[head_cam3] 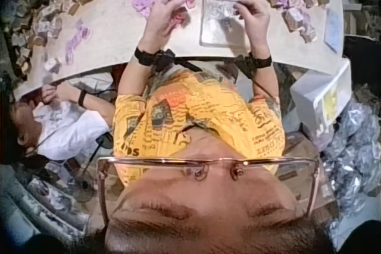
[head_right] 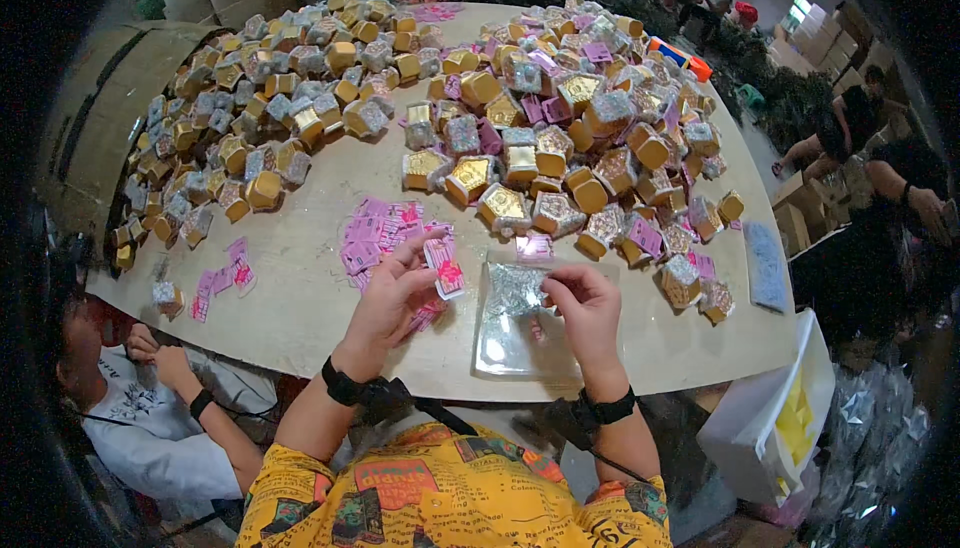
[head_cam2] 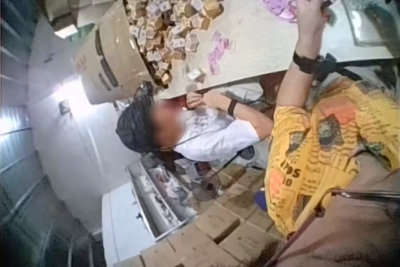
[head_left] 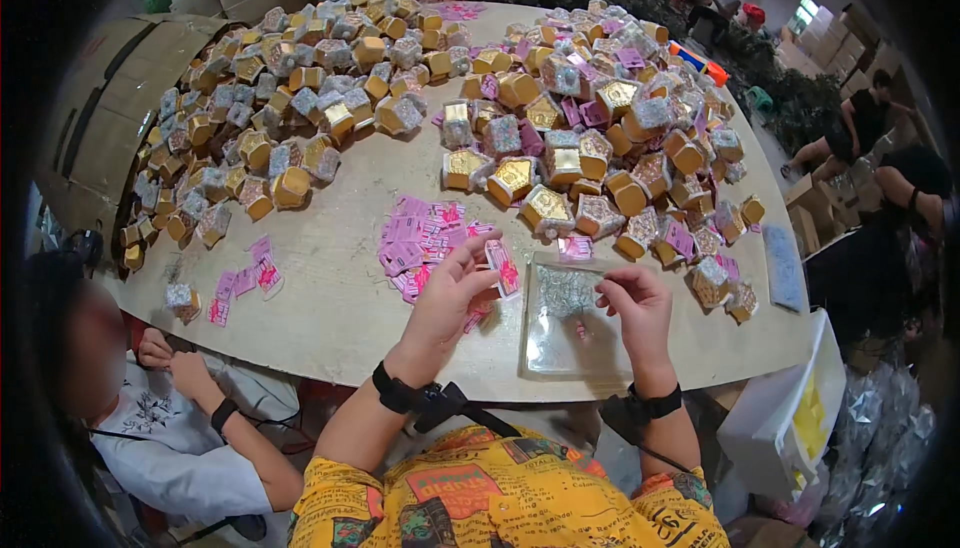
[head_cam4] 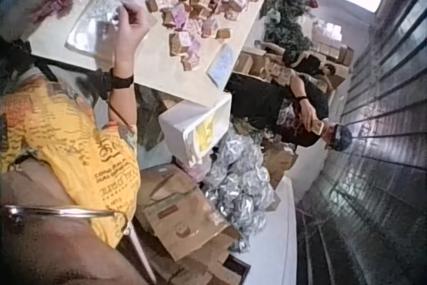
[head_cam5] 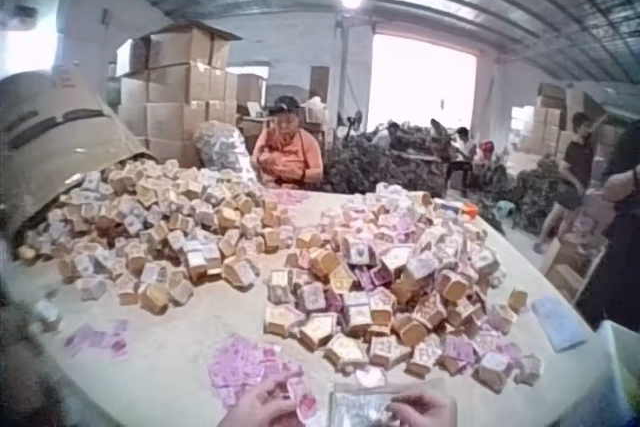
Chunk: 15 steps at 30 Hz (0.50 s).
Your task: The person sits at a table and repeatedly picks up small, gold-wrapped items and pink labels. They place the items into clear plastic bags and attach the labels to the packaging. The person works continuously, moving items from a large pile on the table into finished packages.
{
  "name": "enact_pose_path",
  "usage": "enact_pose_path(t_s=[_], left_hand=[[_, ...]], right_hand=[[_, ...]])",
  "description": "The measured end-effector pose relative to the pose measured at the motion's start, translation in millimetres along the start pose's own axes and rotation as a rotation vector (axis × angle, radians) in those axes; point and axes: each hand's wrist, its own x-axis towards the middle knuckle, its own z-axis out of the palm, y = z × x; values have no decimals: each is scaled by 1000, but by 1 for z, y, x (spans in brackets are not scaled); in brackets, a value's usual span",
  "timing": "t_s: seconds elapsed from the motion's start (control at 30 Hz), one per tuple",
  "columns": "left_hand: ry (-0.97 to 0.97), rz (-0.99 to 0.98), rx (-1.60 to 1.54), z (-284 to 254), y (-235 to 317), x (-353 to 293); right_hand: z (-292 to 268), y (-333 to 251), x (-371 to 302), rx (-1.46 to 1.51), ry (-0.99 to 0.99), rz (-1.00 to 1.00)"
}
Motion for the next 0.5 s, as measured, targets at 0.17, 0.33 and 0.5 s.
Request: enact_pose_path(t_s=[0.17,0.33,0.5], left_hand=[[-46,-39,-142,4,1,-2],[-27,-70,-202,1,-2,-1],[69,-75,-245,-11,-8,3]], right_hand=[[2,5,4,146,-17,36],[4,9,5,201,-16,45],[3,10,2,184,-24,70]])
